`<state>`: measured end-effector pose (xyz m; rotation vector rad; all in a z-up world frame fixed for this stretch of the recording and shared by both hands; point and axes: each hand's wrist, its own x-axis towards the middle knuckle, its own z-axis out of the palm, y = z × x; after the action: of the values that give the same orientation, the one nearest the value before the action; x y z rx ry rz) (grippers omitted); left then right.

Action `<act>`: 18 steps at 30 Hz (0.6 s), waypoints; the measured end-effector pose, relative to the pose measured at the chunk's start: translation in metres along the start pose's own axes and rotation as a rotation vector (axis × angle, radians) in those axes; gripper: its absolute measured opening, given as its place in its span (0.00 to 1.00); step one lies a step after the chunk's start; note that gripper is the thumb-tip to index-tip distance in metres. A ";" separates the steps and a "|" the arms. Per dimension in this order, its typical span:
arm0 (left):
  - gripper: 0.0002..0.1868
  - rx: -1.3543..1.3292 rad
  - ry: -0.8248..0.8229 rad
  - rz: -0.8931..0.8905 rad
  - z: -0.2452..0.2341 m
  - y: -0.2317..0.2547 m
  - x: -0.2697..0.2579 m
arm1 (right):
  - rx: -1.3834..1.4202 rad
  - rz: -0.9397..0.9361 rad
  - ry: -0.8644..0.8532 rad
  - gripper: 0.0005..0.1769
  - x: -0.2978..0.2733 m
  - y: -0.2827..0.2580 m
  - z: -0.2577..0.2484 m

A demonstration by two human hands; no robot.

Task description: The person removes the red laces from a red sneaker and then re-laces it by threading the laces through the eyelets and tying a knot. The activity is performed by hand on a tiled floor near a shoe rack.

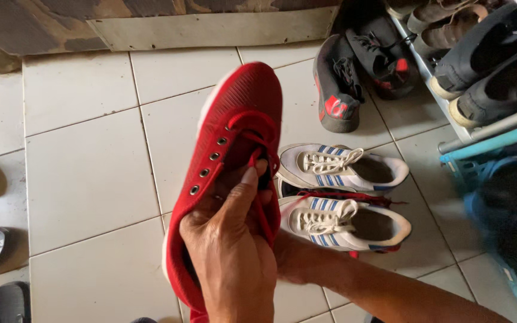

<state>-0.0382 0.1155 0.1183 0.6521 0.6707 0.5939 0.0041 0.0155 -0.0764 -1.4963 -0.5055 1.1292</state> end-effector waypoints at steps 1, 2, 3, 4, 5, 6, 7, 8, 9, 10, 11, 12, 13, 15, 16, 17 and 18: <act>0.12 0.044 0.016 0.013 0.000 0.002 -0.002 | 0.083 0.166 -0.019 0.32 -0.006 0.000 0.007; 0.12 0.054 -0.002 0.008 0.002 0.003 -0.002 | 0.163 0.329 -0.037 0.34 -0.015 -0.004 0.009; 0.12 0.065 -0.020 0.002 0.003 0.004 -0.001 | 0.132 0.316 -0.042 0.33 -0.019 -0.011 0.005; 0.11 0.072 -0.039 -0.005 0.005 0.003 -0.001 | 0.097 0.304 -0.045 0.33 -0.027 -0.019 0.003; 0.11 0.061 -0.041 -0.063 0.006 0.000 -0.002 | -0.049 0.117 -0.036 0.31 -0.036 -0.028 -0.012; 0.10 0.051 -0.043 -0.120 0.008 -0.005 -0.004 | -0.193 -0.071 -0.026 0.31 -0.045 -0.036 -0.024; 0.10 0.040 -0.045 -0.178 0.009 -0.009 -0.006 | -0.435 -0.028 0.022 0.29 -0.062 -0.042 -0.037; 0.10 0.043 -0.051 -0.218 0.010 -0.014 -0.009 | -0.675 0.019 0.069 0.27 -0.080 -0.047 -0.051; 0.10 0.045 -0.058 -0.257 0.012 -0.019 -0.011 | -0.610 0.112 0.117 0.26 -0.091 -0.048 -0.060; 0.10 0.048 -0.064 -0.295 0.012 -0.022 -0.013 | -0.544 0.204 0.162 0.25 -0.102 -0.047 -0.069; 0.10 0.049 -0.073 -0.292 0.012 -0.024 -0.014 | -0.701 0.123 0.358 0.22 -0.106 -0.044 -0.077; 0.11 0.054 -0.086 -0.289 0.012 -0.025 -0.015 | -0.851 0.035 0.559 0.19 -0.105 -0.039 -0.084; 0.11 0.059 -0.100 -0.287 0.013 -0.026 -0.017 | -0.999 -0.055 0.761 0.16 -0.105 -0.034 -0.089; 0.11 0.080 -0.091 -0.238 0.016 -0.025 -0.016 | -1.035 -0.152 0.723 0.18 -0.091 -0.026 -0.096; 0.11 0.093 -0.085 -0.211 0.017 -0.024 -0.016 | -1.048 -0.202 0.702 0.19 -0.078 -0.021 -0.095; 0.10 0.088 -0.092 -0.194 0.018 -0.023 -0.017 | -1.095 -0.023 0.582 0.16 -0.063 -0.017 -0.091; 0.10 0.082 -0.097 -0.176 0.020 -0.023 -0.017 | -1.135 0.152 0.456 0.13 -0.048 -0.015 -0.087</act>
<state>-0.0280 0.0823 0.1210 0.6858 0.6566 0.3716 0.0607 -0.0644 -0.0532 -2.7180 -0.7680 0.5261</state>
